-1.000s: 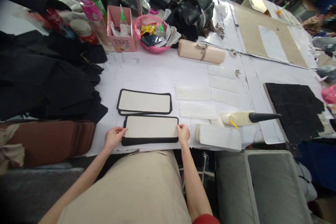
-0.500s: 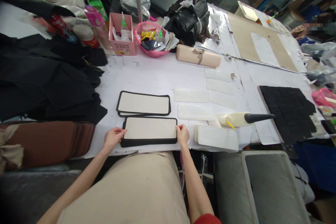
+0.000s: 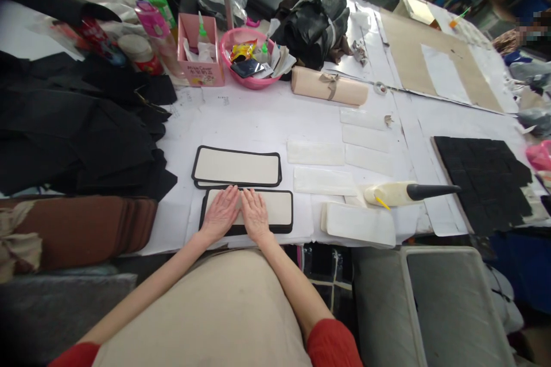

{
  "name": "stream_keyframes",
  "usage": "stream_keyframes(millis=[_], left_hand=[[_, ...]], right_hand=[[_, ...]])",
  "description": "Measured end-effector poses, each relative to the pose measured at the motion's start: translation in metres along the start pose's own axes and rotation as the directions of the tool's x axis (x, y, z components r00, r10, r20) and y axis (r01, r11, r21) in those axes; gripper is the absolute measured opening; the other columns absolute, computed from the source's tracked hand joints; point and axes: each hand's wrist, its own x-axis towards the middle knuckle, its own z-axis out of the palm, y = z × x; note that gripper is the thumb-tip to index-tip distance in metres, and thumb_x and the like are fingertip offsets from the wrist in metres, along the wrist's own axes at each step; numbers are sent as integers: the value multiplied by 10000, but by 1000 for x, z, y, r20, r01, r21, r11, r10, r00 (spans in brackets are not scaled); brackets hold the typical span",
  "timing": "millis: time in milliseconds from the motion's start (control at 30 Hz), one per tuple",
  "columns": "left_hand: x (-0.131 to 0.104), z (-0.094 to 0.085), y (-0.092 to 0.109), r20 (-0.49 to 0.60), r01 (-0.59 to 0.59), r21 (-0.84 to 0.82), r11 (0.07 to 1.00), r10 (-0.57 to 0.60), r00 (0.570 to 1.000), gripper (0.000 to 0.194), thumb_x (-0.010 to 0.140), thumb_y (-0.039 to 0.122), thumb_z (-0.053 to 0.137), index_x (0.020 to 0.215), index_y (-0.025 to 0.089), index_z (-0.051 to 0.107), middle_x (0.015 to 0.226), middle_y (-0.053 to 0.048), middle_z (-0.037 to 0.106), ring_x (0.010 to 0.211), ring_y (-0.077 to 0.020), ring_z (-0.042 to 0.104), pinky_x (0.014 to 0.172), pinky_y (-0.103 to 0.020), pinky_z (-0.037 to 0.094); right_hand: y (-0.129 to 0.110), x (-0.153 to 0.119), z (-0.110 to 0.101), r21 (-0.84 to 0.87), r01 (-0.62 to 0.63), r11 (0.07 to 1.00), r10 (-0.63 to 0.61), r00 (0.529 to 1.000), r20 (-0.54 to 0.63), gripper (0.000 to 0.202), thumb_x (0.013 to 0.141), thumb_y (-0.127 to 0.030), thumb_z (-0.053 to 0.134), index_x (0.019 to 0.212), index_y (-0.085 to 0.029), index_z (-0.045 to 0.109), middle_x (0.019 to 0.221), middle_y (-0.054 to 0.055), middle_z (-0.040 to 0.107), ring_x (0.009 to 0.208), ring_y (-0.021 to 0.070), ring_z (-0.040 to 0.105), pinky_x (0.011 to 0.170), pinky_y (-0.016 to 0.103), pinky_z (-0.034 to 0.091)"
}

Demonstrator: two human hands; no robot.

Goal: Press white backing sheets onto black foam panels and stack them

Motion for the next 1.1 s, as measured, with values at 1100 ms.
stream_keyframes(millis=[1100], left_hand=[[-35,17,-37,-16,36,21,999,-36,999,767,849,422,570,1511,194,257,1580,-171,244,1465,-328,185,1179,-554,163]], right_hand=[[61,-49,-4,-83,-355,931,353,935,-36,665,968,-436,400,1525,-112,236,1574,139,269,1473,272,159,1180,491,107]])
